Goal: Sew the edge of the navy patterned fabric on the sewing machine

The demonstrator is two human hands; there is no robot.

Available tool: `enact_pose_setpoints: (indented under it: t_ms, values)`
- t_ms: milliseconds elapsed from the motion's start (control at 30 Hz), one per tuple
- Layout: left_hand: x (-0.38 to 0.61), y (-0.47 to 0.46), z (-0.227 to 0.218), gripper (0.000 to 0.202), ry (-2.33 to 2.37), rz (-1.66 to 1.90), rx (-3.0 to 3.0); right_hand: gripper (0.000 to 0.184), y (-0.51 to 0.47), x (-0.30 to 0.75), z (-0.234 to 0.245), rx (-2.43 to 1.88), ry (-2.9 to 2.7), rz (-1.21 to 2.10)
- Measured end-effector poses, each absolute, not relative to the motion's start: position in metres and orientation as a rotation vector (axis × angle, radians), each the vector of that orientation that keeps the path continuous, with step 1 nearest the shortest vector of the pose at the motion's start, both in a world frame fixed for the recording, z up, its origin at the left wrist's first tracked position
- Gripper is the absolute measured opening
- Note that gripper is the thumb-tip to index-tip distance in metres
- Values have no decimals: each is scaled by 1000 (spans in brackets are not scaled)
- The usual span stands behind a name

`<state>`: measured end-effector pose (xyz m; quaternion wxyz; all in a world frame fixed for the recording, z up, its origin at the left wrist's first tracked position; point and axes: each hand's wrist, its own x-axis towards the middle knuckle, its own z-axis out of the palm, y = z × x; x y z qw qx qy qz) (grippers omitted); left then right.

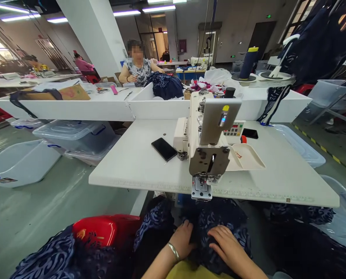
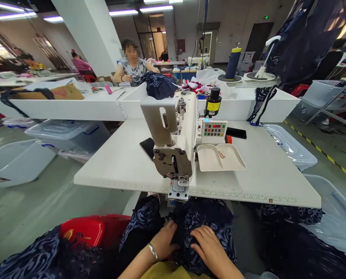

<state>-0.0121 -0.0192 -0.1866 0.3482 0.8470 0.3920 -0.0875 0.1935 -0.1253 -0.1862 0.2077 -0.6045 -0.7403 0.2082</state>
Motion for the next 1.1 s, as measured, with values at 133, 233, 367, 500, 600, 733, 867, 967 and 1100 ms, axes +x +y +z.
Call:
enact_pose_setpoints:
  t_ms: [133,233,367,500,600,733,867,967,1100]
  values:
    - [-2,-29,-175,17,940,-146,2159,31,-133,195,-183,-1766,-2104,690]
    - [-3,-24,-141,31,832,17,2142,52,-134,195,-170,-1806,-2010,838]
    - [1,-21,-76,35,702,221,2102,74,-132,197,-135,-1681,-1838,1050]
    - [6,-24,-32,29,557,293,1912,69,-120,205,-107,-1537,-1677,1191]
    - [1,-19,-36,32,686,206,1831,53,-100,207,-118,-1753,-1837,1102]
    - [-15,-6,-90,42,880,90,1852,79,-83,200,-170,-2310,-2045,933]
    - [-28,-5,-158,28,1100,-16,1882,89,-87,196,-198,-2443,-2035,823]
    - [-27,-12,-191,23,1091,-115,1866,83,-94,209,-192,-2386,-2059,836]
    - [-14,-26,-203,28,988,-123,1884,78,-117,251,-189,-2270,-2059,890]
